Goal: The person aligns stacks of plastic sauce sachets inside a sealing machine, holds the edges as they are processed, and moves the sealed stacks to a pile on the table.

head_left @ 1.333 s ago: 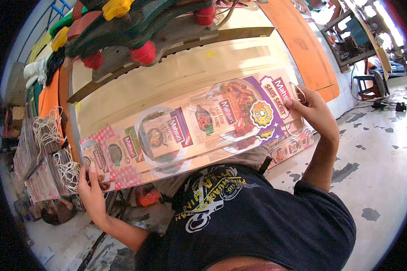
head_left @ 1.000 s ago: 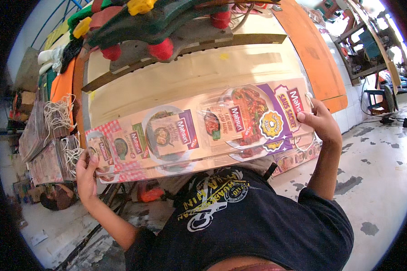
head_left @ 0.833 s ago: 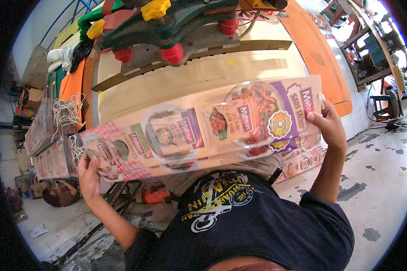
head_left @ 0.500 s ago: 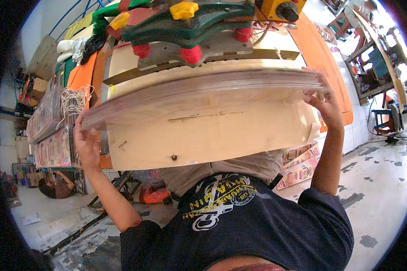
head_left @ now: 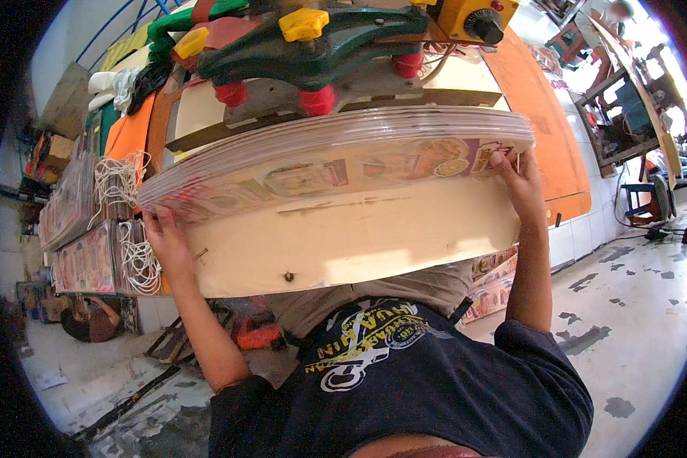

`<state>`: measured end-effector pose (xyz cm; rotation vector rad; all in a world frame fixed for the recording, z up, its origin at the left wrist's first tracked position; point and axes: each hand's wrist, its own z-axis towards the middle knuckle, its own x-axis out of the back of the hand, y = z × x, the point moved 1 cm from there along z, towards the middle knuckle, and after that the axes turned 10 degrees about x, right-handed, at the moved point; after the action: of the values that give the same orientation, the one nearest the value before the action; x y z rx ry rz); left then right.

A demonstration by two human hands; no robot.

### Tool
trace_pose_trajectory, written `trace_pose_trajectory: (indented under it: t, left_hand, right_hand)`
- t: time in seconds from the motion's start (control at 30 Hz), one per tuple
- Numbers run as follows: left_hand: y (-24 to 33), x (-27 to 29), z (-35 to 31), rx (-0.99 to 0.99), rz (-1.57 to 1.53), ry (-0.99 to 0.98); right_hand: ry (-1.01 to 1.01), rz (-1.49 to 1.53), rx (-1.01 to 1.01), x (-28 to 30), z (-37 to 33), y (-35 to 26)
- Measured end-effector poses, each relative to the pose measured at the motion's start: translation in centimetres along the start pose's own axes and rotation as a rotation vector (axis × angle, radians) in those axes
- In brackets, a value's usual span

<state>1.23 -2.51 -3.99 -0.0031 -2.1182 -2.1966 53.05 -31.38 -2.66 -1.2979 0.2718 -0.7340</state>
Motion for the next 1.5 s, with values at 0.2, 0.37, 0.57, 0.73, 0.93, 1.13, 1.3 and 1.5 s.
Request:
trace_pose_trajectory:
  t: [0.2, 0.37, 0.57, 0.73, 0.93, 1.13, 1.3, 1.5]
  left_hand:
    - [-1.4, 0.9, 0.6, -0.024, -0.19, -0.076]
    - [-2.6, 2.2, 0.7, -0.089, -0.199, -0.015]
    - [-3.8, 3.6, 0.8, -0.063, -0.034, 0.078]
    - [-1.3, 1.4, -0.9, -0.109, -0.188, 0.101]
    - [6.1, -3.5, -4.4, -0.57, 0.257, 0.272]
    - [8.2, -6.9, -6.0, -1.023, 0.459, 0.009]
    - [7.8, -11.1, -7.9, -1.116, 0.654, -0.142]
    - [6.3, -11.9, -8.0, -1.134, 0.629, -0.112]
  right_hand:
    - [0.135, 0.123, 0.035, -1.7, -0.8, -0.3]
    - [0.227, 0.179, 0.009, -1.7, -1.5, -0.6]
    - [0.133, 0.195, 0.044, -2.2, -1.3, -1.5]
    - [0.225, -0.005, 0.321, -2.0, -0.2, -1.8]
    - [0.548, -0.314, 0.535, 0.2, -0.1, -2.0]
    - [0.291, -0.46, 1.046, -3.3, 1.0, -8.4]
    - [-0.304, -0.665, 1.161, -8.8, 2.6, -14.3]
    - [-0.527, -0.726, 1.132, -13.6, 3.7, -15.5]
